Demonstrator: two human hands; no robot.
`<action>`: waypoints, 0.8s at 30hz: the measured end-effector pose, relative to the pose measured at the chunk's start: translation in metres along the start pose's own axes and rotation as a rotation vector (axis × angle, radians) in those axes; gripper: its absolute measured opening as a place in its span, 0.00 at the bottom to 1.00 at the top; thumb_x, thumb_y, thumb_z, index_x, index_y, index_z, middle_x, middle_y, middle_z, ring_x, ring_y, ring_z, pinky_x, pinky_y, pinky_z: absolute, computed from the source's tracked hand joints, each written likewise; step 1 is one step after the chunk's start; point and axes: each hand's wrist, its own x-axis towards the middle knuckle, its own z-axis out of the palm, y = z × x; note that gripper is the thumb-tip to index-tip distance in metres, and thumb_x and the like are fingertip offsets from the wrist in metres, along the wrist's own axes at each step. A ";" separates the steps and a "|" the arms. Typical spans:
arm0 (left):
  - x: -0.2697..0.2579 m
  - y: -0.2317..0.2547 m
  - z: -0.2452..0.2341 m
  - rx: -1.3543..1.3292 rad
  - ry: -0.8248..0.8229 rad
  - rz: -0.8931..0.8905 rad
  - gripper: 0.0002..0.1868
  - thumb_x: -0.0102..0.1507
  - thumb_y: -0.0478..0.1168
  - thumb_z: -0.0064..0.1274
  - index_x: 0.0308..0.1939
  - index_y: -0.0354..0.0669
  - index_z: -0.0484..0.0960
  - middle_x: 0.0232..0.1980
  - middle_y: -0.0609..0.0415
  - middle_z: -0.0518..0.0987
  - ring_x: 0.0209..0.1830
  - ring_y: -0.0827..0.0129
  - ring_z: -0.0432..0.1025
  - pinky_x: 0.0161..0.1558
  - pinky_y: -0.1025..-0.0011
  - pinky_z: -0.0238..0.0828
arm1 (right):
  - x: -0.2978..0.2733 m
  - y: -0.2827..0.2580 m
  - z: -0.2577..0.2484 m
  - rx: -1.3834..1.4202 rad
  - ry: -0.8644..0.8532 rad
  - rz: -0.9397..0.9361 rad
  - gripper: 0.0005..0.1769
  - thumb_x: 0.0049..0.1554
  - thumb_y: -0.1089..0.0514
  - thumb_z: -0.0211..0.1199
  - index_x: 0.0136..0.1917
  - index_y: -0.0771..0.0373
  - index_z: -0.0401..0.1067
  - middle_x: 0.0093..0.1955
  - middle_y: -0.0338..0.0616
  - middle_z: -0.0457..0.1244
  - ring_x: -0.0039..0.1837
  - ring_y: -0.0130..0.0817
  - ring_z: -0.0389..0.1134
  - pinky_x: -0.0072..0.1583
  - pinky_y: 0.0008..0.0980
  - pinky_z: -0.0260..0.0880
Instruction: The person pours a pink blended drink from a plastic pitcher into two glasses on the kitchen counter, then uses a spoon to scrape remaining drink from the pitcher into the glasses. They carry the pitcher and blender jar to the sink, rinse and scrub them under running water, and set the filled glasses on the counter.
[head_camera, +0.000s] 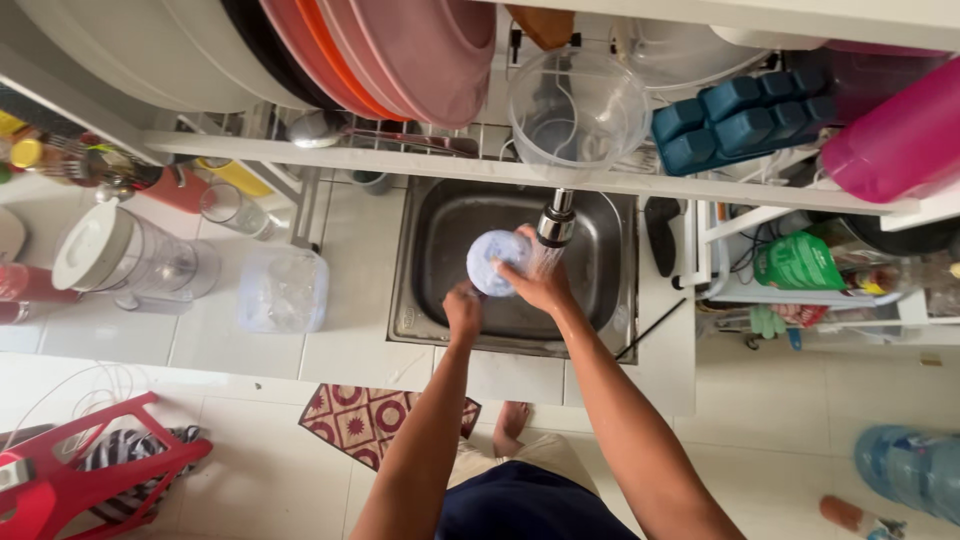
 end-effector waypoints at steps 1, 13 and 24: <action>-0.001 0.005 0.000 -0.198 -0.025 -0.075 0.16 0.67 0.37 0.42 0.52 0.40 0.85 0.46 0.44 0.83 0.48 0.62 0.80 0.50 0.66 0.80 | -0.003 -0.004 -0.004 0.085 -0.015 0.105 0.33 0.51 0.47 0.74 0.63 0.63 0.67 0.56 0.56 0.68 0.58 0.45 0.71 0.58 0.44 0.72; -0.004 0.124 0.001 -0.694 -0.367 -0.648 0.50 0.59 0.56 0.68 0.75 0.36 0.60 0.68 0.31 0.64 0.58 0.45 0.71 0.55 0.44 0.77 | -0.073 -0.006 -0.003 0.139 0.138 -0.057 0.16 0.57 0.54 0.70 0.58 0.57 0.81 0.61 0.53 0.65 0.64 0.43 0.66 0.64 0.39 0.69; -0.019 0.135 -0.011 -0.169 -0.091 -0.325 0.64 0.49 0.47 0.78 0.77 0.45 0.46 0.74 0.38 0.40 0.74 0.48 0.49 0.71 0.57 0.60 | -0.027 0.043 0.016 0.570 0.238 0.656 0.26 0.57 0.52 0.67 0.66 0.64 0.79 0.60 0.44 0.73 0.59 0.30 0.71 0.59 0.30 0.71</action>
